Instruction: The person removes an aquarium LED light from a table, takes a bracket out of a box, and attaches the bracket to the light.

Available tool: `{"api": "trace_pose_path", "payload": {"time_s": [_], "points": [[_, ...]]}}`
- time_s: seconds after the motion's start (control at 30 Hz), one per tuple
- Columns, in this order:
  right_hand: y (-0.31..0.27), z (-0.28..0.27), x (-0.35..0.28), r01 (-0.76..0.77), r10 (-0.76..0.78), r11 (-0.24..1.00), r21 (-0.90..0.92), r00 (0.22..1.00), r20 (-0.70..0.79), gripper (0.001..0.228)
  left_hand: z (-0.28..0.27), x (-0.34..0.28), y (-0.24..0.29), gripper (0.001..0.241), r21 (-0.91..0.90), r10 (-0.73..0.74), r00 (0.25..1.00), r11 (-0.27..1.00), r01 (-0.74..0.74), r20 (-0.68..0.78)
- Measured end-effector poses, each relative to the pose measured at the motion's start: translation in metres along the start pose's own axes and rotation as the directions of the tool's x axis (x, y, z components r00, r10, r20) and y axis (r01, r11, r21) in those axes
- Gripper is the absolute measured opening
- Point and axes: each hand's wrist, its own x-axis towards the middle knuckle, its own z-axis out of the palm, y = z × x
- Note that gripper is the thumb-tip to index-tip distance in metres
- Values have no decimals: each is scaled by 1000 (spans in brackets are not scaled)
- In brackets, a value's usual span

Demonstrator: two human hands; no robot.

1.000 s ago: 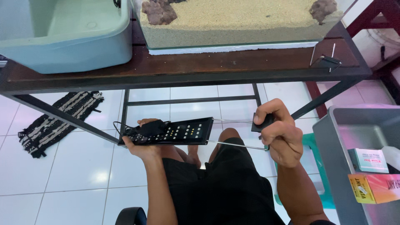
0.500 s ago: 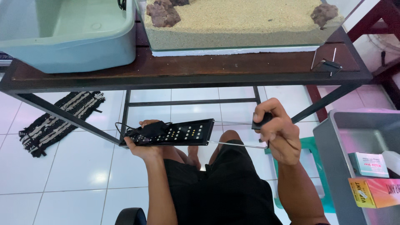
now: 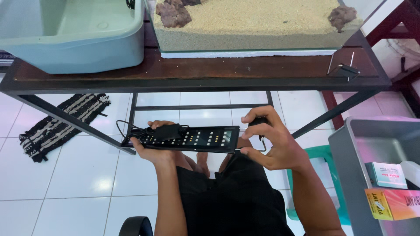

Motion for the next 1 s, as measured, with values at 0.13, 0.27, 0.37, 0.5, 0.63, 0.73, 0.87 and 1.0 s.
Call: {"api": "trace_pose_path", "payload": {"time_s": [0.13,0.27,0.37,0.5,0.63,0.73,0.87,1.0], "points": [[1,5,0,-7,7,1000,17,1000,3,29,-5,8,-1,55,8,9,1000,1000,-9,11],[10,9,-1,-10,9,1000,27,1000,11,34,-7,13,-2,55,-37,-12,1000,999,12,20],[13,12,-1,-29,28,999,38,999,20,37,-2,7,-3,55,-19,1,1000,1000,-1,11],[12,14,-1,-82,80,996,23,995,63,41,-1,5,-2,54,21,13,1000,1000,-13,4],[3,-8,20,-155,138,986,57,963,231,46,2,3,5,48,41,21,1000,999,-21,13],[-2,-20,38,-234,182,970,72,885,429,56,-4,8,10,49,40,3,1000,999,-4,13],[25,-15,30,-332,233,935,125,840,489,45,-3,6,9,48,66,2,1000,998,-1,-14],[47,-4,17,-279,166,935,221,892,421,35,-9,14,10,48,76,36,999,997,-34,-26]]}}
